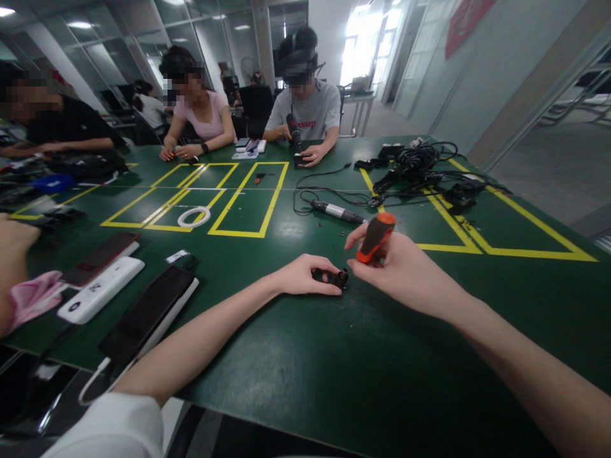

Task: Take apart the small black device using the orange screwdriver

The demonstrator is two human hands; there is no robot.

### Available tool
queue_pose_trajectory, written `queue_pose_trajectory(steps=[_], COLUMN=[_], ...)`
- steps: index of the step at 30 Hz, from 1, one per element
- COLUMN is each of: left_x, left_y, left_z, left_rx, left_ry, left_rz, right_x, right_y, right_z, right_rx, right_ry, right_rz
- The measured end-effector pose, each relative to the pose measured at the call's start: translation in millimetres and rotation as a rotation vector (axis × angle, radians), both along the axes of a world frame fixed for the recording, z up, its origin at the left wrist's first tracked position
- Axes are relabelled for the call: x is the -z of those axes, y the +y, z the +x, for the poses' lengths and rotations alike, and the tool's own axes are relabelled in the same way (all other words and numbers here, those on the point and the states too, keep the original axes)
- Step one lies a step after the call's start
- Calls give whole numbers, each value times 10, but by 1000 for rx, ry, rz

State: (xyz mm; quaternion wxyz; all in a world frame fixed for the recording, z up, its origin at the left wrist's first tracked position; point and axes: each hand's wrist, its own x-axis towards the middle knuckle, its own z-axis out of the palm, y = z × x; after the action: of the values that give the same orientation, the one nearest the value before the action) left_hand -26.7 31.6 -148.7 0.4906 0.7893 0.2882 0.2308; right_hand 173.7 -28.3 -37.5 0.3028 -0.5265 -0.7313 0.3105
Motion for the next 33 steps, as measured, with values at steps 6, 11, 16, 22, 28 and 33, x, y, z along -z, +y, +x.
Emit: queue_pose_trajectory(steps=[6, 11, 16, 22, 28, 33], left_x=[7, 18, 21, 12, -6, -22], left_y=[8, 14, 16, 11, 6, -12], left_z=[2, 0, 3, 4, 1, -4], left_rx=[1, 5, 17, 11, -1, 10], left_ry=[4, 15, -11, -18, 23, 6], left_rz=[10, 5, 16, 6, 6, -17], right_x=[29, 40, 51, -8, -36, -23], right_y=[9, 15, 11, -3, -14, -13], right_z=[-12, -9, -7, -22, -16, 27], right_rx=[-34, -27, -24, -24, -19, -47], right_ry=[-12, -14, -39, 1, 4, 2], right_rz=[24, 29, 46, -30, -64, -73])
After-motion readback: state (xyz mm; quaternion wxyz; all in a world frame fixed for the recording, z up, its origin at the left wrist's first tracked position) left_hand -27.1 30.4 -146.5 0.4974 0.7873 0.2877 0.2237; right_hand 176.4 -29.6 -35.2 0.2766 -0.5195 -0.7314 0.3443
